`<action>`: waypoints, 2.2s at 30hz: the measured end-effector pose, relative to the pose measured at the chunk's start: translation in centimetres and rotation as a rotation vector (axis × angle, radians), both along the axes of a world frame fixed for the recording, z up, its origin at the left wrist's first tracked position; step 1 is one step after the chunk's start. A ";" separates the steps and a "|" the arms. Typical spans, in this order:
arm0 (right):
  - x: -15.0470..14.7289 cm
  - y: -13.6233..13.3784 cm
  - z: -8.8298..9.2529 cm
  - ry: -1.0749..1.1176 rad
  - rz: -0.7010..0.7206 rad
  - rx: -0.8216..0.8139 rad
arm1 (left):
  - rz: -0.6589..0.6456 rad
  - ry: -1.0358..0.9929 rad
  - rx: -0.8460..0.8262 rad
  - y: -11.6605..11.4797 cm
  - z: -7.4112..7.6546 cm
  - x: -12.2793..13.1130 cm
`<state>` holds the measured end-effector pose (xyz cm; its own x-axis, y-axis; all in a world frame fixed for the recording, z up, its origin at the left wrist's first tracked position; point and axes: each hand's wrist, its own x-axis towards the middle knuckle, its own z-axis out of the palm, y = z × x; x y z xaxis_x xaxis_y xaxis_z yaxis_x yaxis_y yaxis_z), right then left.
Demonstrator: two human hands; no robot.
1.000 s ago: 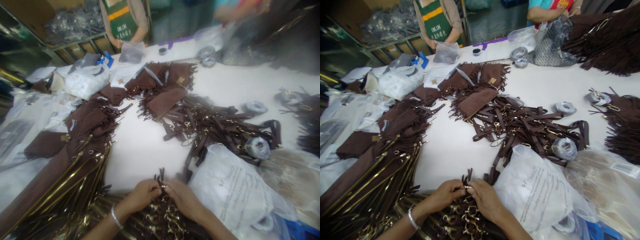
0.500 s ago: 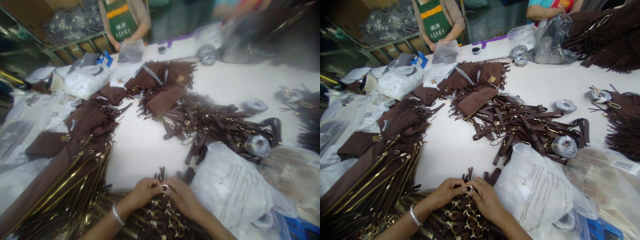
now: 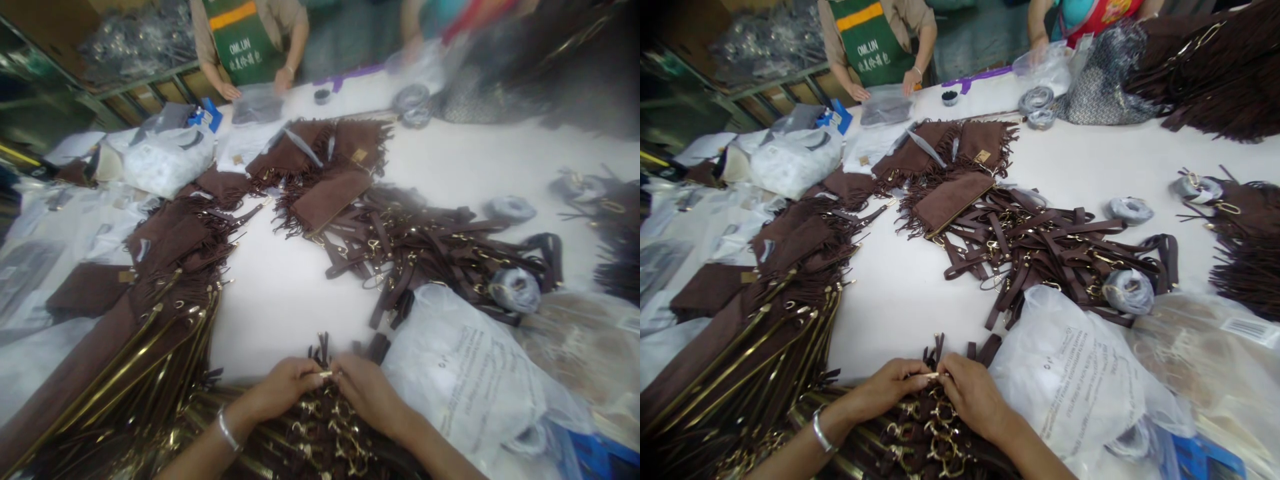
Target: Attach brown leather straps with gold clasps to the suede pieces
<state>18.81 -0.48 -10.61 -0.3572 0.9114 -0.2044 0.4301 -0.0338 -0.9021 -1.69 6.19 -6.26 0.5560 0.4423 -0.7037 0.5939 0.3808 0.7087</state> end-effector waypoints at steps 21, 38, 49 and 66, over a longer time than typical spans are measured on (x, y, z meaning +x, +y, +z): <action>0.0 -1.8 -2.3 -0.059 0.094 0.157 | 0.106 -0.070 -0.149 0.4 -0.4 -0.4; 0.1 -2.2 -1.8 -0.008 0.119 0.167 | 0.173 0.005 -0.186 0.0 -0.4 -0.2; 0.6 -1.7 -1.6 0.138 0.064 0.037 | 0.191 0.036 -0.206 0.1 -0.1 -0.1; -0.6 -2.3 -2.7 -0.172 0.144 0.190 | 0.284 0.052 -0.214 -0.5 -1.9 0.8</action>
